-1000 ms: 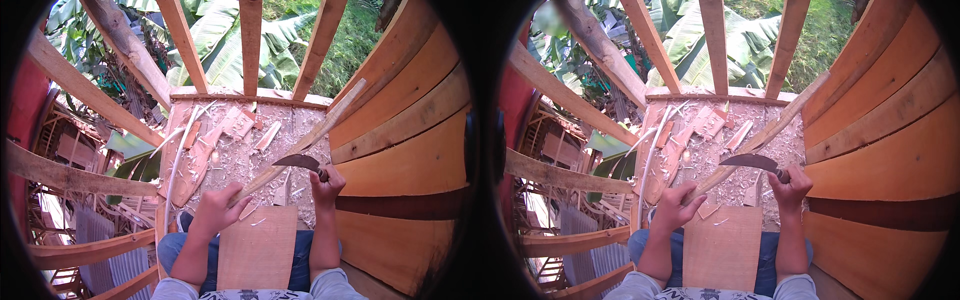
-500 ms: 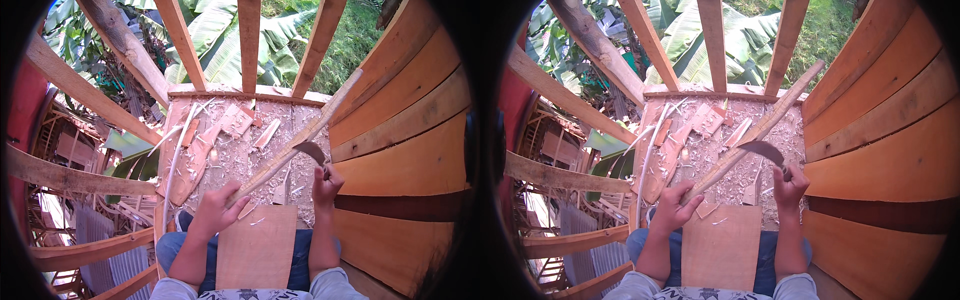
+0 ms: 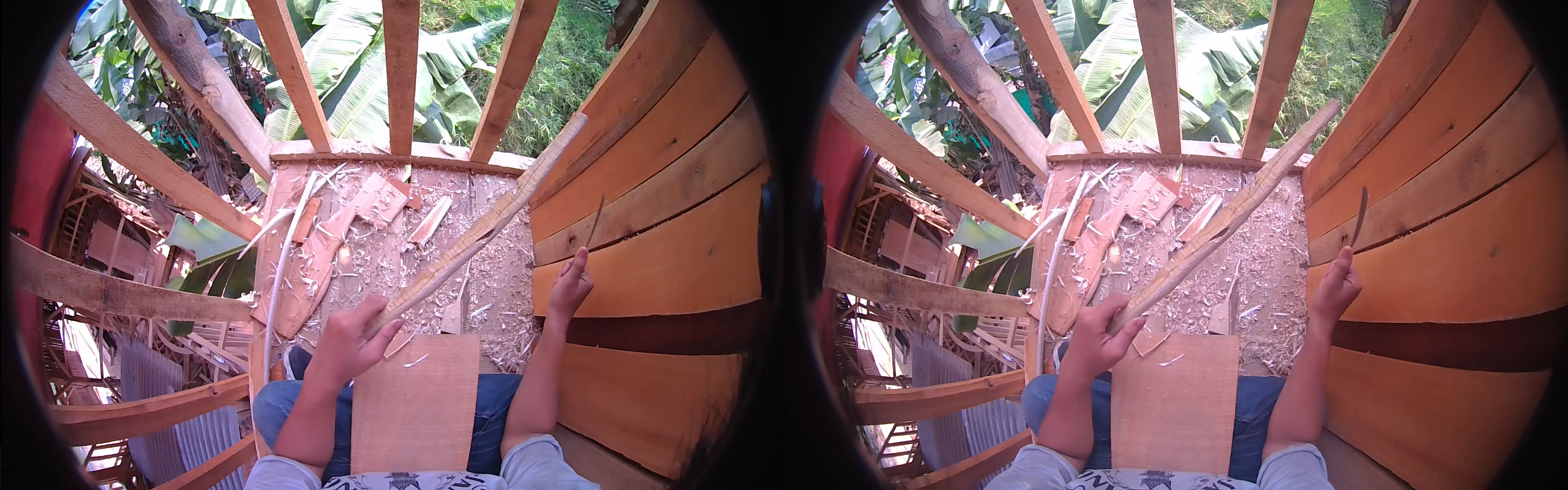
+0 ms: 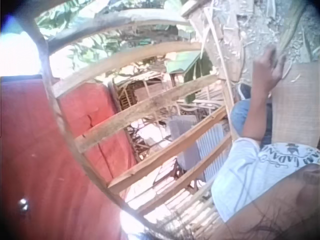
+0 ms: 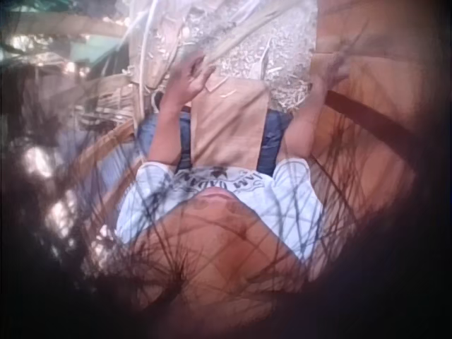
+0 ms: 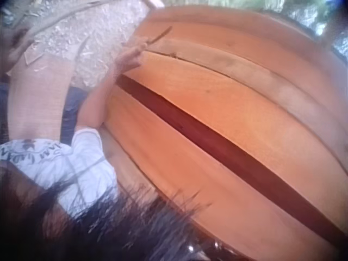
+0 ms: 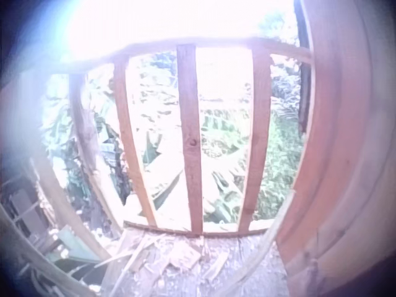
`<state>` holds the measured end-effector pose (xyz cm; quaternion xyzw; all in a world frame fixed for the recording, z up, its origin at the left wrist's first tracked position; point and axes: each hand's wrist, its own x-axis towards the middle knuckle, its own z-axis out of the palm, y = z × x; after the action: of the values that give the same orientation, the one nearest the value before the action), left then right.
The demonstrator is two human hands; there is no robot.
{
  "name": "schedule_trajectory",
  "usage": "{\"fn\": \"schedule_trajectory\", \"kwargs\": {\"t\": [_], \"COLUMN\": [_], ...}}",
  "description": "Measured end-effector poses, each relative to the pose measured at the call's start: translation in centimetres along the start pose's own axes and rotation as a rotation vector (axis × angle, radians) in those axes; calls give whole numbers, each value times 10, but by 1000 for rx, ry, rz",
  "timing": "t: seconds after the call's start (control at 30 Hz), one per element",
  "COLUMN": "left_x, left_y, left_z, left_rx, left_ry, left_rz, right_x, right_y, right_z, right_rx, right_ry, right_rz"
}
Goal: The person sits on the floor of a wooden structure and uses a curved blade to shave and shape a long, thin piece of wood. They hold the wood against a flat board on their lap and repeatedly scrape the surface to remove bark and smooth the piece.
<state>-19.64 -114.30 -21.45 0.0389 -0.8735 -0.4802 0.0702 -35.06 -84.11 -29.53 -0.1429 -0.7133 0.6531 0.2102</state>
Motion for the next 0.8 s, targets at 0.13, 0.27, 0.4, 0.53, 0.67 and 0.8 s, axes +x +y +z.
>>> {"fn": "schedule_trajectory", "kwargs": {"t": [0.13, 0.27, 0.4, 0.53, 0.67, 0.8], "left_x": [3, -2, 0, 0, -1, -3], "left_y": [-5, -4, 1, -1, -4, -5], "left_z": [-1, 6, 8, 12, 3, -3], "left_rx": [11, 53, 106, 62, 29, 0], "left_ry": [37, 39, 14, 7, 21, 28], "left_rz": [-2, 26, 59, 33, -10, -2], "right_x": [-22, -84, -61, -60, -73, -82], "right_y": [-21, -32, -17, -15, -20, -20], "right_z": [-5, 33, 34, 34, 39, 47], "right_rx": [-86, -378, -418, -450, -467, -334], "right_ry": [-97, -448, -339, -315, -460, -432], "right_rz": [-227, -608, -604, -609, -720, -675]}}
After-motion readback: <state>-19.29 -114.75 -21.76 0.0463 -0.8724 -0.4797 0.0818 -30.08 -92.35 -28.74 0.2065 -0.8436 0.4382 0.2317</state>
